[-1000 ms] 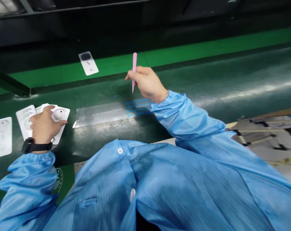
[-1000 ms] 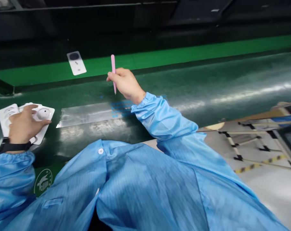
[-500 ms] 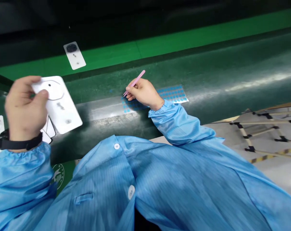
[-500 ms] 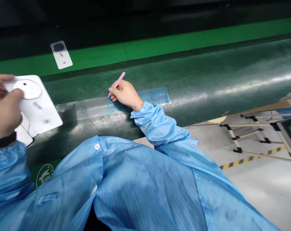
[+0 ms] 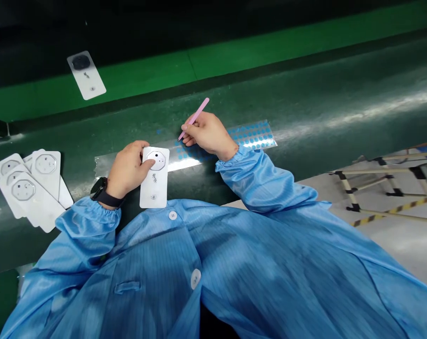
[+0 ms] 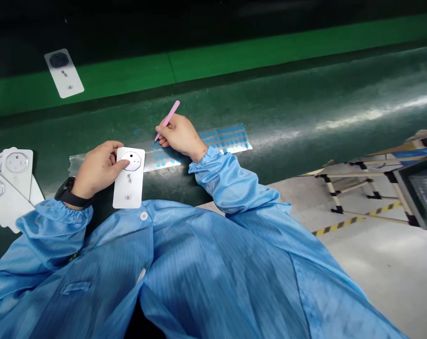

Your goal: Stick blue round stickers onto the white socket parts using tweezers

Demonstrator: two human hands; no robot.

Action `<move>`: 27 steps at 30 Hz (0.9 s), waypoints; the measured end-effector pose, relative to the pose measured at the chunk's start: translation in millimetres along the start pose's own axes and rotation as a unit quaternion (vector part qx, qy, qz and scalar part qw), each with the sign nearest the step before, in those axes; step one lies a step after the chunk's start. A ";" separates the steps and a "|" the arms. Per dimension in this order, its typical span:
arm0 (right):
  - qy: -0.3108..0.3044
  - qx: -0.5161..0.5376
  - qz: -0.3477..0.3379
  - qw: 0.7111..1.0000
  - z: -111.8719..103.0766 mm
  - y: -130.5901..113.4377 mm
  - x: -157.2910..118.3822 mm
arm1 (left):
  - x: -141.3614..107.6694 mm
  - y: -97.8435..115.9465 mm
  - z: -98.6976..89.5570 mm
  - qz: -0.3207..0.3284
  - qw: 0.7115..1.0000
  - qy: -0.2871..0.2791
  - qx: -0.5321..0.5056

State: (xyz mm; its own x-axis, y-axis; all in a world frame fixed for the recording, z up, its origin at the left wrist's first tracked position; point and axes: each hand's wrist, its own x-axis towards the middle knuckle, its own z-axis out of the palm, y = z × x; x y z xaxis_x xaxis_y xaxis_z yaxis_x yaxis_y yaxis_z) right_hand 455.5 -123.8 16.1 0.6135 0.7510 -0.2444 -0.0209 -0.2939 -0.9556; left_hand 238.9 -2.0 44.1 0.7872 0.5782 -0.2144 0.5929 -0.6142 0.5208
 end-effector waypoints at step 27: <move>0.015 0.050 0.016 0.999 11.9 -16.8 -24.9 | -7.8 -20.3 5.7 0.056 0.995 -0.021 0.080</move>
State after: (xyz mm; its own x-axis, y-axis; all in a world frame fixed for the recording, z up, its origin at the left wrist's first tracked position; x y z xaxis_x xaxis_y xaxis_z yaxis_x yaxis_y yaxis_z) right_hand 431.2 -130.6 36.3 0.6348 0.7233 -0.2718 -0.1186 -0.2564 -0.9593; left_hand 221.8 2.9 30.4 0.8545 0.4801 -0.1982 0.5174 -0.7534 0.4058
